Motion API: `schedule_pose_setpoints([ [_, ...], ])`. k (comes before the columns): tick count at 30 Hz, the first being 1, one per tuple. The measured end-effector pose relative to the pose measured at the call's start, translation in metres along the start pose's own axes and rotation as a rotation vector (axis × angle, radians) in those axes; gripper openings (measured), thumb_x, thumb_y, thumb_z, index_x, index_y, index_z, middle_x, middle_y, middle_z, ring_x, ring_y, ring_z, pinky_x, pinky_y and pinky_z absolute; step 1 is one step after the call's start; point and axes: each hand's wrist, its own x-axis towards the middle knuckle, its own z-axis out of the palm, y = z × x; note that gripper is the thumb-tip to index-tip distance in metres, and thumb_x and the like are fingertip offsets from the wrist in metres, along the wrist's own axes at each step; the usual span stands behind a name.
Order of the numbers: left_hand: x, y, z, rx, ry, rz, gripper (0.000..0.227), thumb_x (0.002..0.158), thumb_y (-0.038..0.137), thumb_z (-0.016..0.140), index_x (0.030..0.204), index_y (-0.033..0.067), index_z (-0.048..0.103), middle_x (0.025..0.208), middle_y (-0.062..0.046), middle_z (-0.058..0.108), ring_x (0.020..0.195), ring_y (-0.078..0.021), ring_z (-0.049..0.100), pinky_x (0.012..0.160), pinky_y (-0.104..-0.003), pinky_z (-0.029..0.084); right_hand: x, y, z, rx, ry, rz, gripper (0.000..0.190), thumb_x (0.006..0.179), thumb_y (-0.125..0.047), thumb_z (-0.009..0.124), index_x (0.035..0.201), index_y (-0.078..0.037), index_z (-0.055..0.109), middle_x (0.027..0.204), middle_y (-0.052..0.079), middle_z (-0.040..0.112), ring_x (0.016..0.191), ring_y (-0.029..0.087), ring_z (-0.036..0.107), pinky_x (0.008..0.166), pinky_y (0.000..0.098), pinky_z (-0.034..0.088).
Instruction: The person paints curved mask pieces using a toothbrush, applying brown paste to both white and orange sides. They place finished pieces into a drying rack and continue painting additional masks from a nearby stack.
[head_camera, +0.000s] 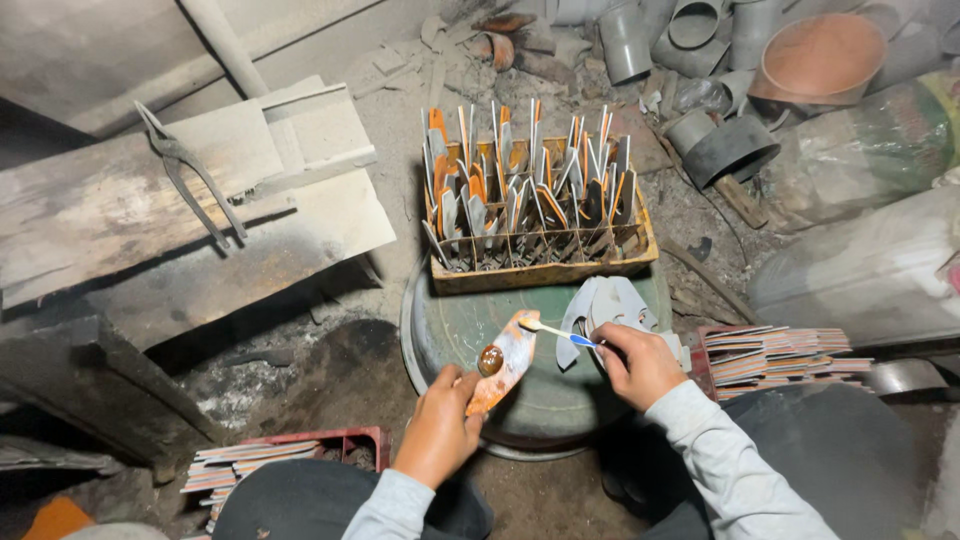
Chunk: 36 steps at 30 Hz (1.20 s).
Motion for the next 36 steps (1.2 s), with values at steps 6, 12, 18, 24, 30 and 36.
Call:
schedule_pose_setpoints([
  [6, -0.001, -0.004, -0.006, -0.049, 0.044, 0.063, 0.047, 0.071, 0.007, 0.081, 0.116, 0.0019, 0.069, 0.113, -0.018, 0.064, 0.1, -0.043, 0.066, 0.086, -0.046, 0.054, -0.014, -0.005, 0.0, 0.076, -0.116, -0.054, 0.013, 0.086, -0.013, 0.067, 0.098, -0.008, 0.07, 0.081, 0.018, 0.071, 0.077, 0.04, 0.07, 0.068, 0.0424, 0.055],
  [12, -0.005, -0.001, -0.008, -0.103, -0.025, 0.055, 0.044, 0.072, 0.007, 0.081, 0.115, 0.0018, 0.071, 0.111, -0.017, 0.066, 0.1, -0.0395, 0.067, 0.087, -0.042, 0.054, 0.008, 0.038, -0.024, 0.0, -0.033, 0.106, 0.015, 0.089, -0.018, 0.064, 0.1, -0.01, 0.071, 0.078, 0.019, 0.07, 0.071, 0.038, 0.069, 0.066, 0.0417, 0.054],
  [18, -0.003, 0.0, -0.007, -0.264, -0.045, 0.089, 0.051, 0.072, 0.005, 0.082, 0.121, 0.0046, 0.071, 0.125, -0.013, 0.065, 0.114, -0.033, 0.066, 0.097, -0.036, 0.051, 0.01, 0.048, -0.016, 0.632, -0.068, 0.293, 0.044, 0.107, -0.034, 0.05, 0.134, -0.004, 0.067, 0.084, 0.001, 0.058, 0.077, 0.016, 0.054, 0.071, 0.0328, 0.044],
  [24, 0.002, 0.005, 0.005, -0.511, -0.151, 0.153, 0.055, 0.068, 0.008, 0.09, 0.121, 0.0081, 0.074, 0.147, -0.009, 0.05, 0.139, -0.0268, 0.051, 0.113, -0.037, 0.04, 0.012, 0.0, -0.003, 1.128, -0.412, 0.047, 0.07, 0.092, -0.031, 0.074, 0.148, 0.006, 0.053, 0.099, -0.003, 0.055, 0.097, 0.011, 0.053, 0.095, 0.0292, 0.043],
  [30, 0.001, 0.002, -0.001, -0.49, -0.093, 0.16, 0.052, 0.069, 0.008, 0.088, 0.119, 0.0074, 0.075, 0.138, -0.01, 0.057, 0.131, -0.0272, 0.059, 0.108, -0.036, 0.044, 0.028, -0.025, -0.009, 1.19, -0.468, 0.105, 0.064, 0.087, -0.029, 0.07, 0.139, 0.004, 0.053, 0.121, 0.005, 0.07, 0.112, 0.015, 0.066, 0.1, 0.0317, 0.05],
  [36, 0.002, -0.003, -0.009, -0.28, 0.123, 0.141, 0.052, 0.073, 0.006, 0.083, 0.122, 0.0005, 0.069, 0.109, -0.017, 0.066, 0.099, -0.0343, 0.068, 0.086, -0.036, 0.053, 0.017, -0.023, -0.016, 0.558, 0.001, 0.135, 0.035, 0.105, -0.025, 0.056, 0.13, -0.002, 0.064, 0.101, 0.01, 0.069, 0.09, 0.019, 0.062, 0.081, 0.0309, 0.048],
])
